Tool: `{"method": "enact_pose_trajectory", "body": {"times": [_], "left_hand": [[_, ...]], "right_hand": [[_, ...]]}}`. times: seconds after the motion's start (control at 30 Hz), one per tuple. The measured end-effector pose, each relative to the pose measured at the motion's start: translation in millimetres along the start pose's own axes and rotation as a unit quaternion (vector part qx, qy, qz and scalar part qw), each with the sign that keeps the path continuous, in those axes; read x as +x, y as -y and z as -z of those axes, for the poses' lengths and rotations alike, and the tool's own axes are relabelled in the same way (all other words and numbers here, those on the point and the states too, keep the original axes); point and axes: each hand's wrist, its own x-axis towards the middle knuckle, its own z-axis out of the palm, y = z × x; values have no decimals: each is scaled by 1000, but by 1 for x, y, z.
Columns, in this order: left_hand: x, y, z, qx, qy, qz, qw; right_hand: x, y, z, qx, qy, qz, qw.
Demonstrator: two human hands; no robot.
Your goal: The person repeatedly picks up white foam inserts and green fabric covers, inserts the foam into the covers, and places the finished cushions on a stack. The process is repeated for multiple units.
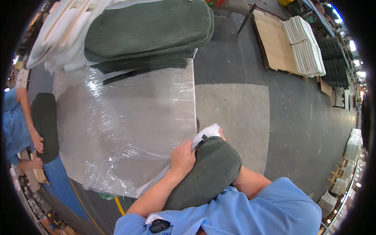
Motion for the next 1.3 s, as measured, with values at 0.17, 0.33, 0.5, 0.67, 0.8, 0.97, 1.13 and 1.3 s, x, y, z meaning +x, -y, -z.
{"method": "enact_pose_trajectory", "body": {"times": [0.17, 0.33, 0.5, 0.67, 0.8, 0.97, 1.13, 1.3], "left_hand": [[12, -2, -5, 4, -13, -5, 1000], [22, -5, -6, 4, -4, -4, 1000], [26, -2, -11, -9, -10, -13, 1000], [31, 2, -14, -6, -29, -42, 999], [32, 3, -15, -16, -20, -60, 998], [29, 12, -19, -48, -18, -17, 999], [30, 17, -13, -27, -30, -44, 998], [33, 19, -7, 11, 2, -28, 1000]], "right_hand": [[11, -13, 22, 7, -12, -20, 1000], [24, -24, 35, 12, -25, -27, 999], [31, -32, 37, 11, -29, -28, 999], [35, -37, 39, 7, -33, -23, 999], [39, -46, 46, 17, -39, -6, 999], [66, -58, 45, -27, -107, 86, 990], [101, -74, 40, -131, -216, 208, 945], [76, -63, 15, -165, -247, 224, 928]]}}
